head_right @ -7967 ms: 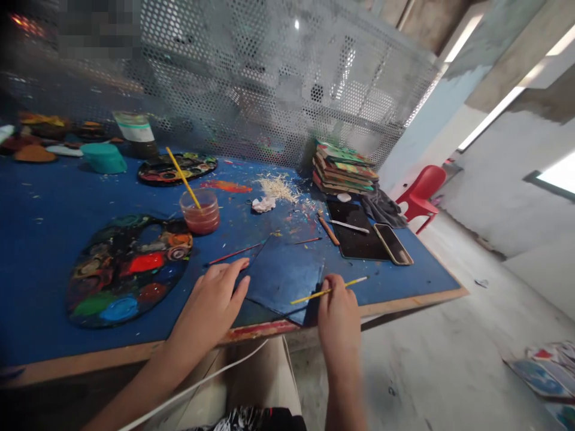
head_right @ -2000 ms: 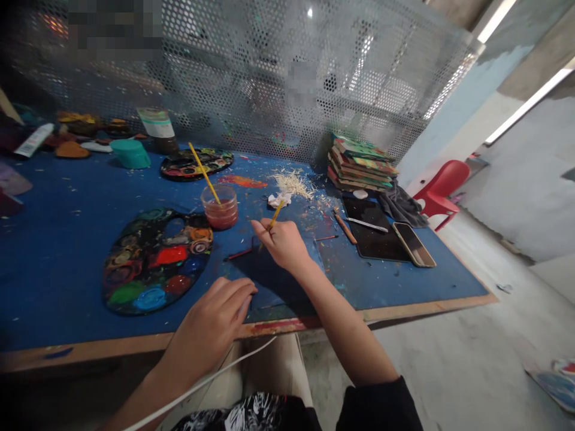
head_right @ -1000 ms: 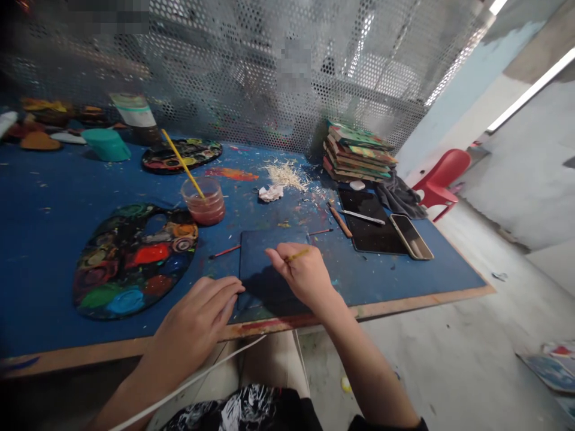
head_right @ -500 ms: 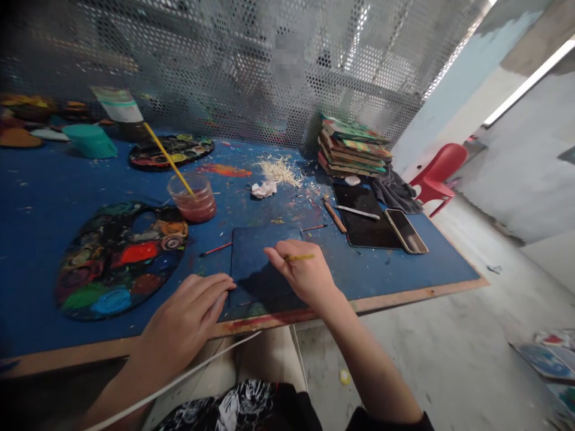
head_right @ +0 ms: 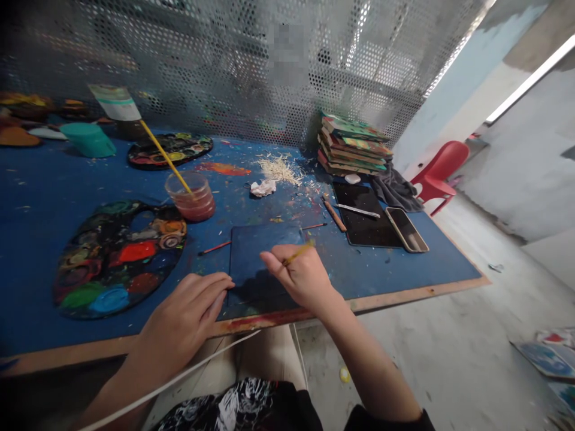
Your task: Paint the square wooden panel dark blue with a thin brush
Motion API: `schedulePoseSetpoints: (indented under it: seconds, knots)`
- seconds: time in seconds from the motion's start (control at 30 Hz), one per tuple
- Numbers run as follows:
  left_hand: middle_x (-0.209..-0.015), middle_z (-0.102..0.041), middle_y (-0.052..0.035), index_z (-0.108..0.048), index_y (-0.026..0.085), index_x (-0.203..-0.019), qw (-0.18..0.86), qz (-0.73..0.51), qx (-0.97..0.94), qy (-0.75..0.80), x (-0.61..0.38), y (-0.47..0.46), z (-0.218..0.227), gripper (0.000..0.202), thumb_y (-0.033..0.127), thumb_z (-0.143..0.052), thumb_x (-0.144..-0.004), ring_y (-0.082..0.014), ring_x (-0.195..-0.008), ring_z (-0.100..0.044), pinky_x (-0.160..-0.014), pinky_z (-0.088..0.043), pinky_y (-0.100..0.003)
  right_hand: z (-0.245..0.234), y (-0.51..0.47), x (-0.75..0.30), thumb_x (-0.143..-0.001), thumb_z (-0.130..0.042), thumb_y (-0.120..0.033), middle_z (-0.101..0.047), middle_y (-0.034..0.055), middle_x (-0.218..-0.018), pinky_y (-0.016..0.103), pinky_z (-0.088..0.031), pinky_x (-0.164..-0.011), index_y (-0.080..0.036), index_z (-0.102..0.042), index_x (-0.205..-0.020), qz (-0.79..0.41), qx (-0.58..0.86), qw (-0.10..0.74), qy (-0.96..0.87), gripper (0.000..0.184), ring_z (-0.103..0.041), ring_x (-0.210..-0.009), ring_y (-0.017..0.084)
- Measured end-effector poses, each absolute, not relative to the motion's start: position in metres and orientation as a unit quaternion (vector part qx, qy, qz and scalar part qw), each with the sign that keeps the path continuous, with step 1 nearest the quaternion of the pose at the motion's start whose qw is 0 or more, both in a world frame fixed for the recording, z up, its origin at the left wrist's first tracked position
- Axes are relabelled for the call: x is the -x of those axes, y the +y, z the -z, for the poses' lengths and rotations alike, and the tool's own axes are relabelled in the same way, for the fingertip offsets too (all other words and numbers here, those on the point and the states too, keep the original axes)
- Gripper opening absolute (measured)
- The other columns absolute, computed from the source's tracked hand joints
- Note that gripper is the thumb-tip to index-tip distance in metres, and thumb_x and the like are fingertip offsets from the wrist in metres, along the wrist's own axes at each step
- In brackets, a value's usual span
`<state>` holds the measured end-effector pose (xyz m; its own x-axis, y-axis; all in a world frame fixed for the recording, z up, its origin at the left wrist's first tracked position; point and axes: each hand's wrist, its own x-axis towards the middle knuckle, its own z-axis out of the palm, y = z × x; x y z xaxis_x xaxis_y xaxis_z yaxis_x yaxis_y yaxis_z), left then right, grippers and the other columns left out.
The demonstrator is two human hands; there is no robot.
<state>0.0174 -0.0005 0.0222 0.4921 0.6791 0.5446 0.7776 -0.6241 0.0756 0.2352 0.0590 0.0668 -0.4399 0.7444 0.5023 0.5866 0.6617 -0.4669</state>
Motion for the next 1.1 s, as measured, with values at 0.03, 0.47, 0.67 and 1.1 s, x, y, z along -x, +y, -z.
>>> schedulePoseSetpoints:
  seconds: [0.03,0.47,0.67,1.1]
  knots:
    - [-0.105,-0.069,-0.0079,-0.065,0.012,-0.103,0.091,0.273,0.859,-0.423,-0.017,0.000,-0.022,0.023,0.011,-0.044,-0.095,-0.0207,-0.096,-0.059,-0.084,-0.048,-0.036,-0.067,0.058,-0.235,-0.100,-0.036,-0.038,-0.039,-0.0046,-0.051,0.021,-0.026,-0.050,-0.020,-0.035,-0.056,-0.116,0.395,0.350,-0.842,0.047,-0.035,-0.048,0.007]
    - [-0.102,-0.070,-0.0082,-0.065,0.009,-0.101,0.120,0.273,0.864,-0.406,-0.019,0.000,-0.025,0.022,0.009,-0.044,-0.095,-0.0212,-0.096,-0.059,-0.083,-0.047,-0.036,-0.062,0.041,-0.256,-0.100,-0.037,-0.031,-0.037,-0.0048,-0.048,0.022,-0.024,-0.048,-0.020,-0.035,-0.054,-0.060,0.392,0.371,-0.840,0.047,-0.035,-0.045,0.007]
    - [-0.103,-0.070,-0.0084,-0.066,0.009,-0.100,0.120,0.272,0.865,-0.404,-0.019,0.000,-0.025,0.022,0.009,-0.044,-0.095,-0.0215,-0.096,-0.060,-0.084,-0.047,-0.037,-0.063,0.044,-0.261,-0.099,-0.037,-0.032,-0.038,-0.0046,-0.047,0.022,-0.025,-0.047,-0.020,-0.037,-0.054,-0.059,0.424,0.375,-0.823,0.047,-0.035,-0.044,0.007]
    - [-0.102,-0.070,-0.0073,-0.066,0.010,-0.100,0.112,0.280,0.862,-0.408,-0.017,0.001,-0.024,0.021,0.009,-0.046,-0.094,-0.0211,-0.097,-0.060,-0.084,-0.047,-0.037,-0.056,0.041,-0.283,-0.099,-0.036,-0.036,-0.040,-0.0037,-0.044,0.022,-0.027,-0.047,-0.020,-0.041,-0.051,-0.009,0.491,0.386,-0.781,0.051,-0.039,-0.041,0.007]
